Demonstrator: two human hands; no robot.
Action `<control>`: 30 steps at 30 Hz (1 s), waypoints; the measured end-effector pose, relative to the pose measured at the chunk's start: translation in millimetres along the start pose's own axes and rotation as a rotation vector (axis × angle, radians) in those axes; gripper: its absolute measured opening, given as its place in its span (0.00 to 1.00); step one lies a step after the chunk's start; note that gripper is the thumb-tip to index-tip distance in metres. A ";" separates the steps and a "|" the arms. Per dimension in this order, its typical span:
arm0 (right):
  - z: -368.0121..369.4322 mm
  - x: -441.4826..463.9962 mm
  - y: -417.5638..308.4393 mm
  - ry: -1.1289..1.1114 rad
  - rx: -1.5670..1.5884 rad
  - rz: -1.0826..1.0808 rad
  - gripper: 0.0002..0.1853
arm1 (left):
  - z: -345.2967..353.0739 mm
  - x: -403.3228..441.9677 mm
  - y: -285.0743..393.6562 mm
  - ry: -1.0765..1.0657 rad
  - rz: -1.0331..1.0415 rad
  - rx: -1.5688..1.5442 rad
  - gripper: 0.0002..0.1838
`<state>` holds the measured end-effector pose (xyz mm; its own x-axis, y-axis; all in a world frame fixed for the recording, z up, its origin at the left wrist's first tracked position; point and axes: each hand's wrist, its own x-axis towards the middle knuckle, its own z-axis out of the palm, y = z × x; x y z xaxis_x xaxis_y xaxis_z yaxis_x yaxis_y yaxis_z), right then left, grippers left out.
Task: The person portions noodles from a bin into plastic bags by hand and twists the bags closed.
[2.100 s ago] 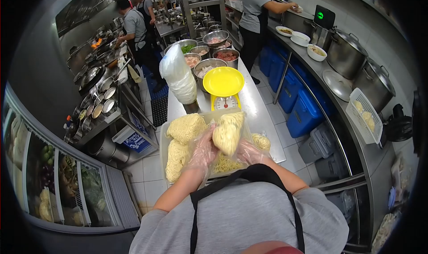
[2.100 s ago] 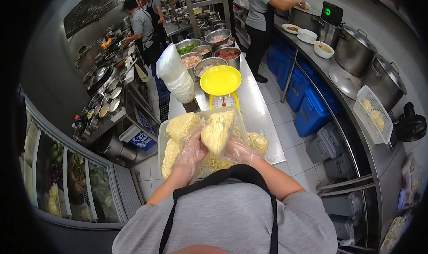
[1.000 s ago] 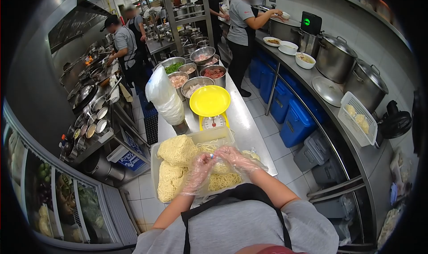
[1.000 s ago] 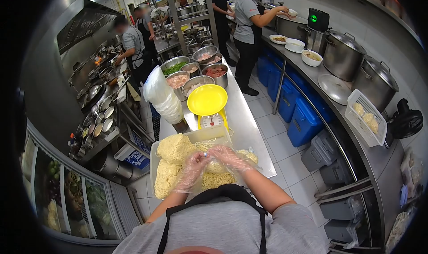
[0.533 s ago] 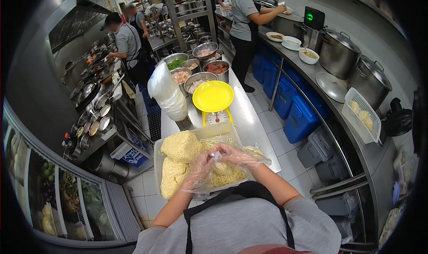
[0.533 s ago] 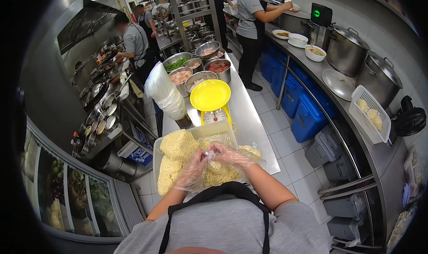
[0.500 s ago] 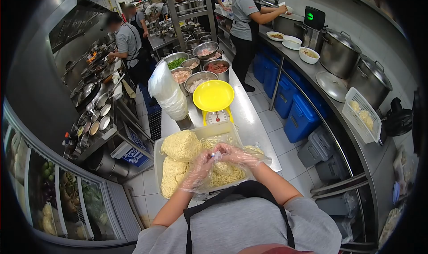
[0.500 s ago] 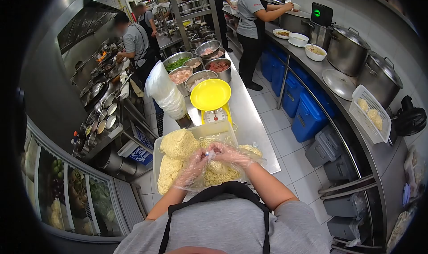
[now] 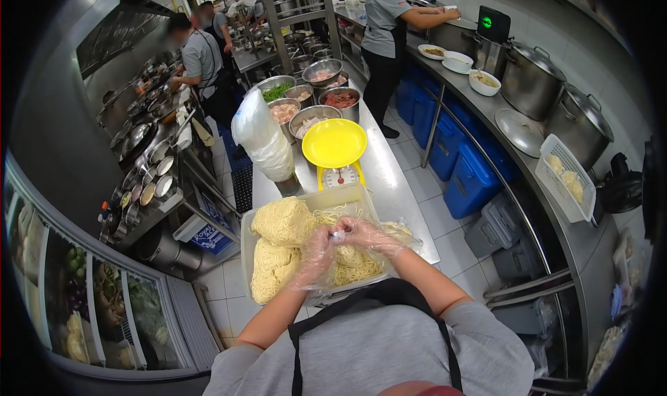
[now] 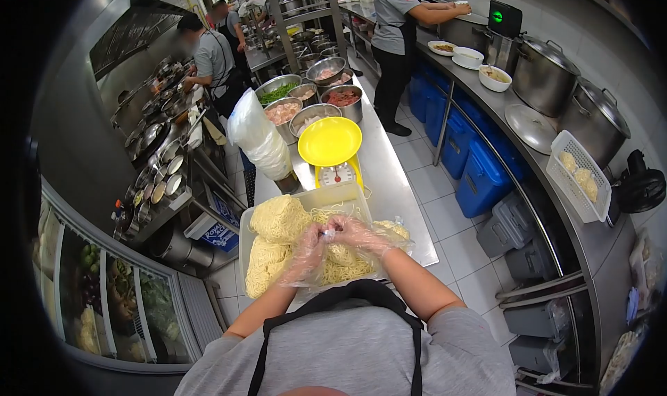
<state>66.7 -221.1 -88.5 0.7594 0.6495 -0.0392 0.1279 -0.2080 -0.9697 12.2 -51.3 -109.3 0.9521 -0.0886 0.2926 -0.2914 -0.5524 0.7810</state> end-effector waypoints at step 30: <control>2.4 -7.5 -15.4 0.045 0.241 0.031 0.13 | 10.9 7.4 7.3 0.187 0.021 0.113 0.08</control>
<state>57.5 -221.0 -73.9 0.7891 0.6109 -0.0642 -0.0475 -0.0435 -0.9979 18.1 -65.1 -107.5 0.9091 0.0489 0.4137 -0.2885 -0.6425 0.7099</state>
